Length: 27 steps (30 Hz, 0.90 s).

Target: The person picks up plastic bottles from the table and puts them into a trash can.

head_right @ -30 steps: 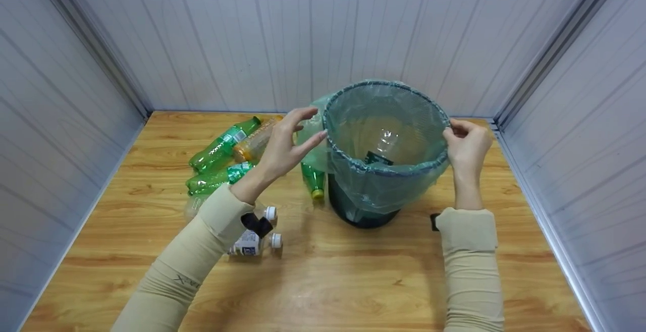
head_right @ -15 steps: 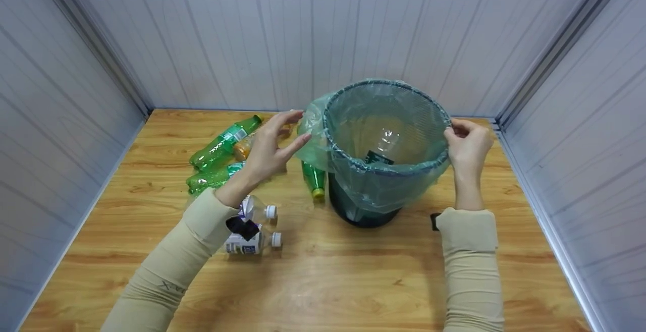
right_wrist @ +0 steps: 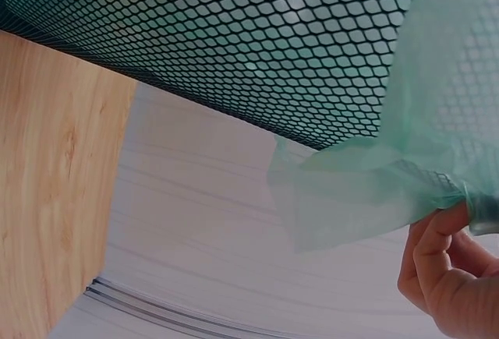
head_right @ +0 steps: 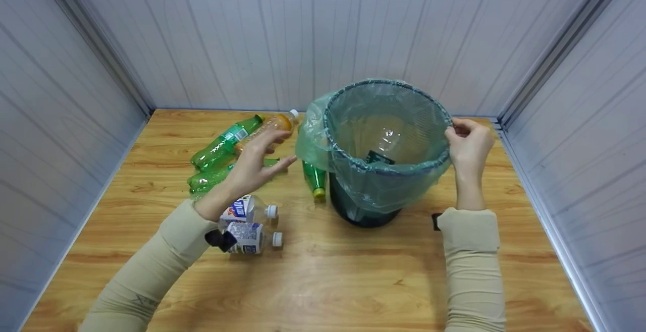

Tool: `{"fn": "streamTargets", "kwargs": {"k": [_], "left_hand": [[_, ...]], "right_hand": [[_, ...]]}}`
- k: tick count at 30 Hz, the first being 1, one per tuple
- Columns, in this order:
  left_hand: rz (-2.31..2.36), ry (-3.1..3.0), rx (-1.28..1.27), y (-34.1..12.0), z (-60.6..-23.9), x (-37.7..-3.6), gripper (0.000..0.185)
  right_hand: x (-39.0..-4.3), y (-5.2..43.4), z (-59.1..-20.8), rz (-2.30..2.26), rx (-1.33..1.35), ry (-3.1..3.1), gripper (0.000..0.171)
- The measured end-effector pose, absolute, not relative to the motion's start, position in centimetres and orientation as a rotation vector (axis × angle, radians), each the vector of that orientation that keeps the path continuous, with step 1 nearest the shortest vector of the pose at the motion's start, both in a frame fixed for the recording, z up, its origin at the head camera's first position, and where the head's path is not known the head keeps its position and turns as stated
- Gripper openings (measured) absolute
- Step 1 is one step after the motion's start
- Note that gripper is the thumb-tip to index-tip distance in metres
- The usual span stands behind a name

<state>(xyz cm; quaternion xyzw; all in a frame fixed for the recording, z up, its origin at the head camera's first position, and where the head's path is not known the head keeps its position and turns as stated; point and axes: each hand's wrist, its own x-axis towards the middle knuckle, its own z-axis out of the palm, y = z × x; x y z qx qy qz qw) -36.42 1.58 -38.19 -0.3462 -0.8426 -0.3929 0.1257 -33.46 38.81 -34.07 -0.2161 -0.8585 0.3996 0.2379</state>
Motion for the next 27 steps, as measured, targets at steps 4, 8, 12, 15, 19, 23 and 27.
{"fn": "streamTargets", "kwargs": {"k": [4, 8, 12, 15, 19, 23, 27], "left_hand": [[-1.055, -2.552, -1.027, 0.7, -38.9, -36.0, 0.049], [-0.945, -2.660, -1.055, -0.2, -39.8, -35.6, 0.050], [-0.876, -2.744, -1.115, -0.8, -40.7, -35.4, 0.051], [-0.827, -2.802, -1.182, -1.3, -41.3, -35.2, 0.053], [-0.712, -2.874, -1.280, -1.7, -42.2, -34.9, 0.057], [-0.617, -2.932, -1.351, -2.1, -42.9, -34.5, 0.062], [-0.543, -2.975, -1.414, -2.4, -43.6, -34.0, 0.068]], "right_hand": [[-33.4, 38.8, -34.0, 1.099, -0.600, -2.355, 0.032], [-33.3, 38.7, -34.0, 1.111, -0.592, -2.339, 0.031], [-33.4, 38.6, -34.1, 1.119, -0.582, -2.317, 0.030], [-33.4, 38.6, -34.2, 1.121, -0.583, -2.315, 0.030], [-33.4, 38.6, -34.1, 1.129, -0.587, -2.326, 0.031], [-33.4, 38.6, -34.0, 1.101, -0.594, -2.336, 0.030], [-33.3, 38.5, -34.1, 1.063, -0.610, -2.355, 0.030]]}}
